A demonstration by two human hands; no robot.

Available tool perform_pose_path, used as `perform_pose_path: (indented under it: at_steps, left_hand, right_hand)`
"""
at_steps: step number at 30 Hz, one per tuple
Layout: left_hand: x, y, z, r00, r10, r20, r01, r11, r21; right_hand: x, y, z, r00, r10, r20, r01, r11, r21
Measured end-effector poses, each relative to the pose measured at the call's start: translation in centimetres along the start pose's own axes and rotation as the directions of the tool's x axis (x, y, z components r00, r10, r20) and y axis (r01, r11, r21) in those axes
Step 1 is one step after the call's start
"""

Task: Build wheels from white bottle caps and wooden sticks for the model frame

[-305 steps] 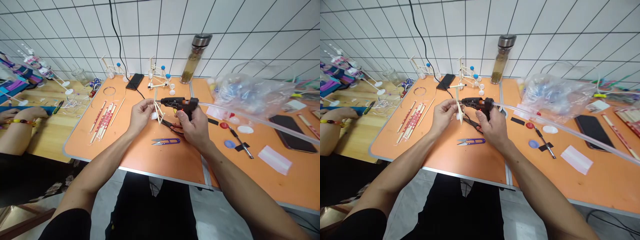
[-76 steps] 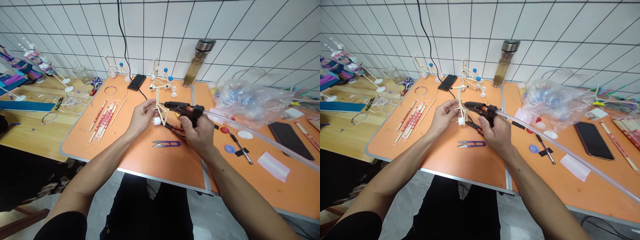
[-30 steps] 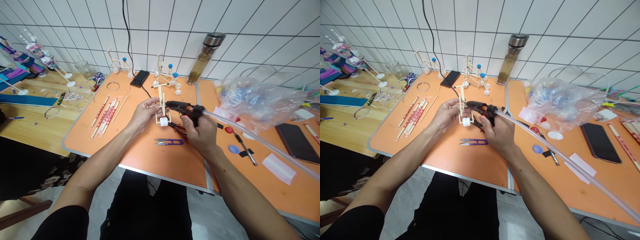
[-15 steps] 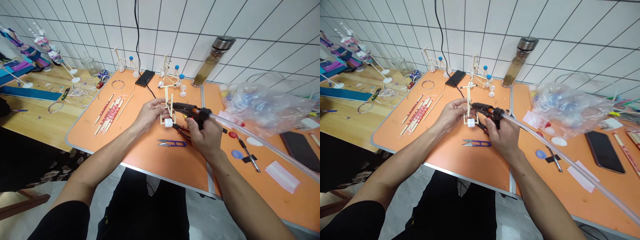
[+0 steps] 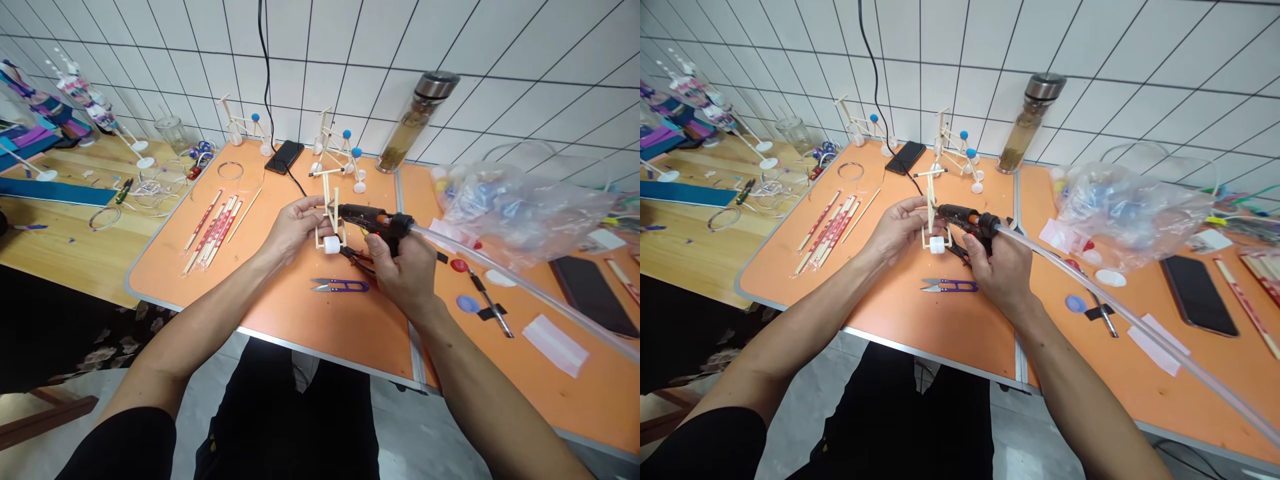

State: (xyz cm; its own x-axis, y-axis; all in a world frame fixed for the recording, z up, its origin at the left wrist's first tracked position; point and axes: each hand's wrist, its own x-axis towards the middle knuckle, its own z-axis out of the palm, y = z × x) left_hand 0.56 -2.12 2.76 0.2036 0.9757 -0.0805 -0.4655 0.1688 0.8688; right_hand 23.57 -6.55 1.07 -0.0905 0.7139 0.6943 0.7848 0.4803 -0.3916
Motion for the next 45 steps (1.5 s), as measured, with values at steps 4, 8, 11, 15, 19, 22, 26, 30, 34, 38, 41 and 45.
perform_pose_path:
  at_steps: [4,8,11,15,19,22,26,30,34,38,41,45]
  left_hand:
    - [0.07,-0.01,-0.05,1.0,-0.003,-0.002,0.003,1.0,-0.005]
    - [0.17,-0.04,-0.11,1.0,0.002,0.004,-0.002,1.0,-0.013]
    - [0.13,-0.02,-0.07,1.0,0.013,0.008,-0.013,1.0,-0.013]
    - [0.02,0.07,0.02,1.0,0.003,-0.002,-0.003,1.0,-0.001]
    - [-0.02,0.12,0.01,1.0,-0.006,-0.019,0.006,1.0,0.005]
    - [-0.03,0.13,0.0,1.0,-0.002,-0.019,0.002,1.0,0.005]
    - [-0.09,0.19,0.07,1.0,0.0,-0.016,0.0,1.0,0.001]
    - [-0.15,0.28,0.16,1.0,-0.003,-0.024,0.003,1.0,0.0]
    - [-0.13,0.27,0.14,1.0,-0.007,-0.025,0.007,1.0,0.0]
    - [-0.05,0.14,0.03,1.0,0.001,-0.017,-0.001,1.0,-0.006]
    - [0.01,0.03,-0.06,1.0,0.013,-0.001,-0.013,1.0,-0.01]
    - [0.1,-0.05,-0.15,1.0,0.016,0.009,-0.016,1.0,-0.001]
  right_hand:
    - [0.04,-0.1,0.0,1.0,0.01,0.004,-0.01,1.0,0.018]
    - [0.05,-0.19,-0.02,1.0,0.015,0.004,-0.015,1.0,0.017]
    - [0.06,-0.24,-0.02,1.0,-0.01,-0.017,0.01,1.0,0.003]
    - [0.05,-0.21,0.07,1.0,-0.016,-0.023,0.016,1.0,-0.01]
    - [0.04,-0.13,0.14,1.0,-0.007,-0.018,0.007,1.0,-0.007]
    - [0.03,-0.12,0.15,1.0,-0.009,-0.021,0.009,1.0,-0.011]
    - [0.02,-0.11,0.14,1.0,-0.01,-0.019,0.009,1.0,-0.01]
    - [0.02,-0.09,0.13,1.0,-0.008,-0.015,0.008,1.0,0.008]
    - [-0.03,-0.09,0.16,1.0,-0.001,-0.018,0.001,1.0,0.002]
    - [-0.06,-0.05,0.23,0.999,-0.02,-0.03,0.02,0.999,-0.025]
    - [-0.05,-0.03,0.29,0.996,-0.065,-0.056,0.063,0.998,-0.029]
    - [-0.02,-0.01,0.34,0.995,-0.075,-0.061,0.074,0.997,-0.021]
